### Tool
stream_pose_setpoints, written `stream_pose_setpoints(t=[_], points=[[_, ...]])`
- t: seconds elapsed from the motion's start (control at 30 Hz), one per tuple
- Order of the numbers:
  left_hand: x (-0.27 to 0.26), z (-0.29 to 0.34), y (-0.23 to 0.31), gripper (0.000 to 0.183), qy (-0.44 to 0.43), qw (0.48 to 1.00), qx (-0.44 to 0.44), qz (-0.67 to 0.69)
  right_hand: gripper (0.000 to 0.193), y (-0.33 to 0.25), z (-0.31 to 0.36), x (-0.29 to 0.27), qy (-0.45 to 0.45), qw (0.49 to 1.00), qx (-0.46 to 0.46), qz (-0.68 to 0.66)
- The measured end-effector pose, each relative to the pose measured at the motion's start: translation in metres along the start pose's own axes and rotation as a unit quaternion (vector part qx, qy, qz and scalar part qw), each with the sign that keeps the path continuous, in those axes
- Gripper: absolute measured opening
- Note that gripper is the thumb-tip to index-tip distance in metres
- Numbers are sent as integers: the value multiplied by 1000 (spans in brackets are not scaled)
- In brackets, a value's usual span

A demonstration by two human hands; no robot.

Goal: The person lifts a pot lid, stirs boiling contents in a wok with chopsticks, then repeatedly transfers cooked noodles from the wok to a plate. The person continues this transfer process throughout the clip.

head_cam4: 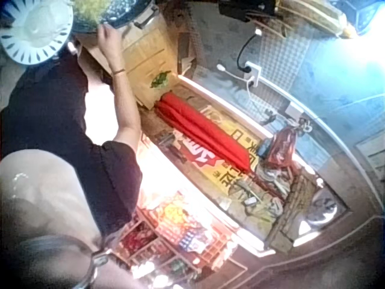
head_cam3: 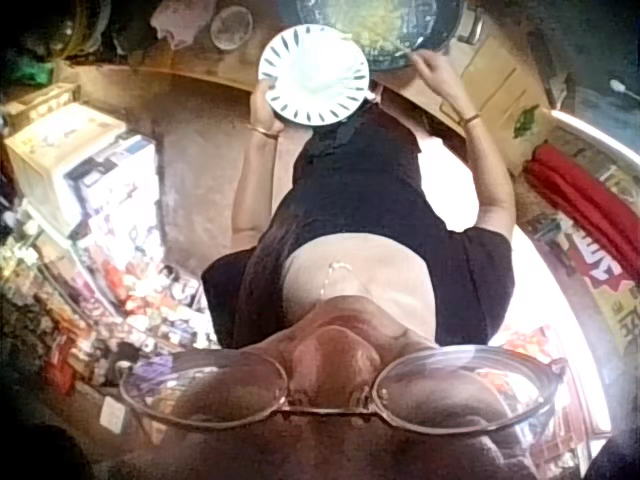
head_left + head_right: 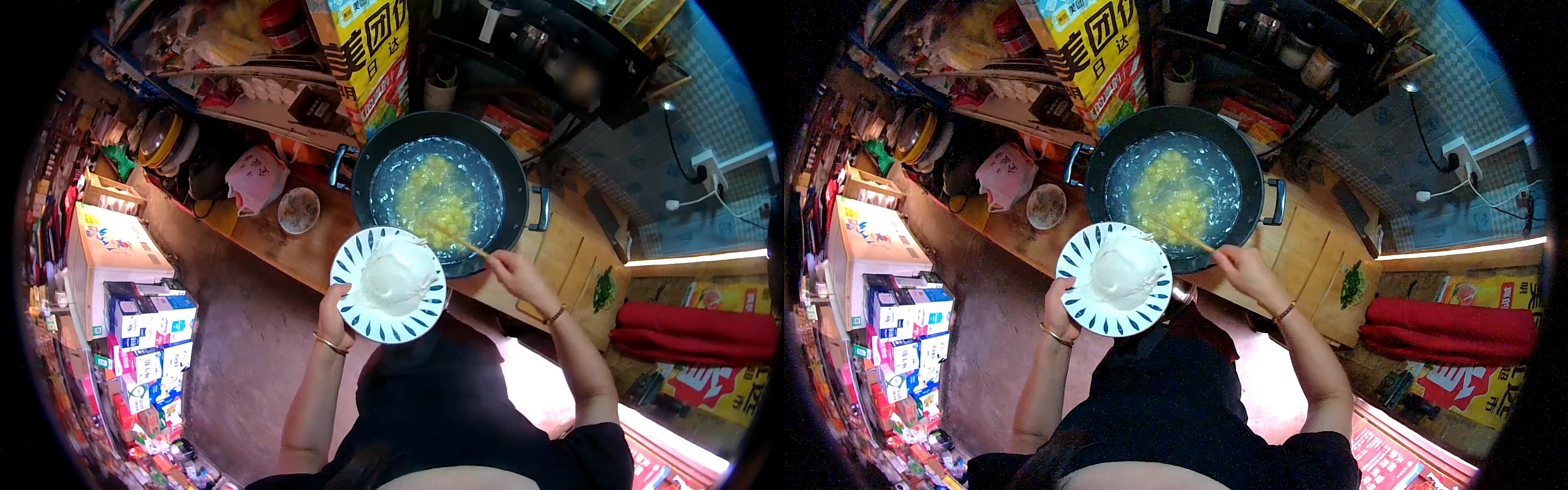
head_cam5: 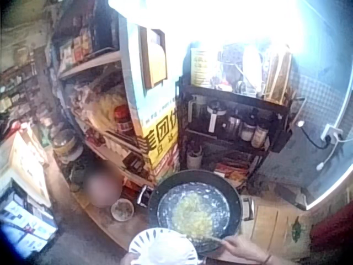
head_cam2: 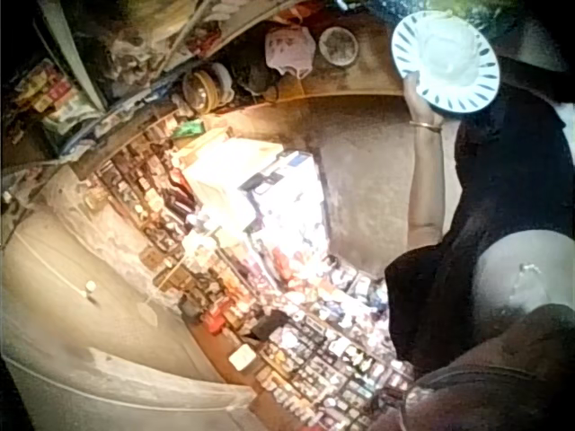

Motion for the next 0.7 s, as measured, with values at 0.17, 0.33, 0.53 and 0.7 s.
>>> stream_pose_setpoints(t=[0.17,0.33,0.53,0.7], points=[[0,0,1,49,-3,1000,8,-3,27,-17,3,39,4,993,-100,67],[0,0,1,49,-1,1000,9,-8,23,-19,3,41,50,982,-120,137],[-4,-7,4,50,-16,999,-8,-31,17,-25,-6,27,59,964,-163,199],[-7,-13,8,50,-37,998,-24,-51,17,-9,-20,25,29,957,-201,207]])
Point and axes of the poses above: each hand's wrist, its own z-axis away from the middle knuckle, its own x-axis out of the palm, y = z × x, the point moved 6 cm from there along -z, towards the middle knuckle, and after that the axes turned 11 degrees about y, right-handed, at the moved point
